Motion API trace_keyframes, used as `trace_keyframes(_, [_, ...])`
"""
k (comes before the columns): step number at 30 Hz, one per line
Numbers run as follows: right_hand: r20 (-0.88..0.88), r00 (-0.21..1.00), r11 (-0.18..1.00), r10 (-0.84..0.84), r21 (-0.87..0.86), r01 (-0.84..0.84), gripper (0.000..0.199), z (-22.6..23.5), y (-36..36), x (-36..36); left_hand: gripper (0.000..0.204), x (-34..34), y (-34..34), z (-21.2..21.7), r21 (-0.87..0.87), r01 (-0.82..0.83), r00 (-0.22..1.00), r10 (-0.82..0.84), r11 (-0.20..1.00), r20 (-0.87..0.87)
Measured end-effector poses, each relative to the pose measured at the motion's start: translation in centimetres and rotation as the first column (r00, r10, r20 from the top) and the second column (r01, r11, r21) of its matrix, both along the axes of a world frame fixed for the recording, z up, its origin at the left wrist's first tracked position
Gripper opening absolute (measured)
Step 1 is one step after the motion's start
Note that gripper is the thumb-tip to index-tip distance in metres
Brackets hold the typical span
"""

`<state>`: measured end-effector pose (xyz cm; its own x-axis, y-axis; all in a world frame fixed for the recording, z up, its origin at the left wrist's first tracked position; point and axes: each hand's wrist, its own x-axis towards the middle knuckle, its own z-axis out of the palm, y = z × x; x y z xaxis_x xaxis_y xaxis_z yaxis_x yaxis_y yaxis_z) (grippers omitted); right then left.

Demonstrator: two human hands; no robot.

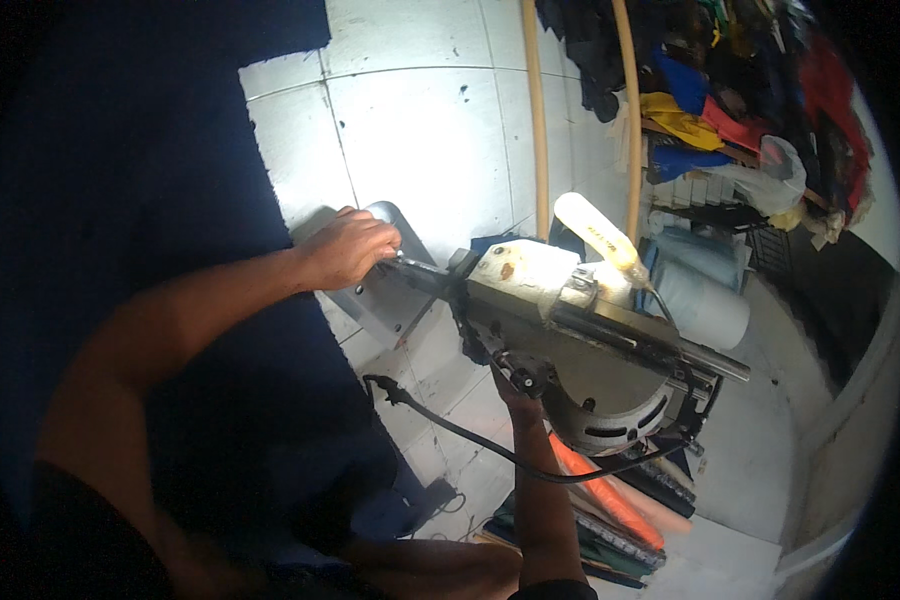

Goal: The person uses an electric fabric cutting machine to cut a large piece of blue fabric on the floor. They guide the machine along the material, then remove and set aside the cut strips.

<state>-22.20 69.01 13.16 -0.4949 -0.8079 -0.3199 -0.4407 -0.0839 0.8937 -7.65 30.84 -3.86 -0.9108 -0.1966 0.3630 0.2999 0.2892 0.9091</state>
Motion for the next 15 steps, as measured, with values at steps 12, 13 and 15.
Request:
trace_keyframes(12, [0.804, 0.498, 0.431, -0.325, -0.343, 0.835, 0.059, 1.7, -2.2, 1.6, 0.019, -0.2, -0.9, 0.4, -0.087, 0.054, 0.996, -0.047, 0.995, 0.081])
trace_keyframes(13, [0.828, 0.501, 0.419, -0.253, -0.373, 0.828, 0.059, 1.4, -1.5, 1.4, 0.019, -0.1, -0.7, 0.4, -0.074, 0.051, 0.994, -0.044, 0.996, 0.100])
trace_keyframes(15, [0.839, 0.520, 0.405, -0.162, -0.424, 0.810, 0.059, 1.0, -1.2, 1.1, 0.019, 0.0, -0.5, 0.0, -0.084, 0.042, 0.992, -0.032, 0.996, 0.121])
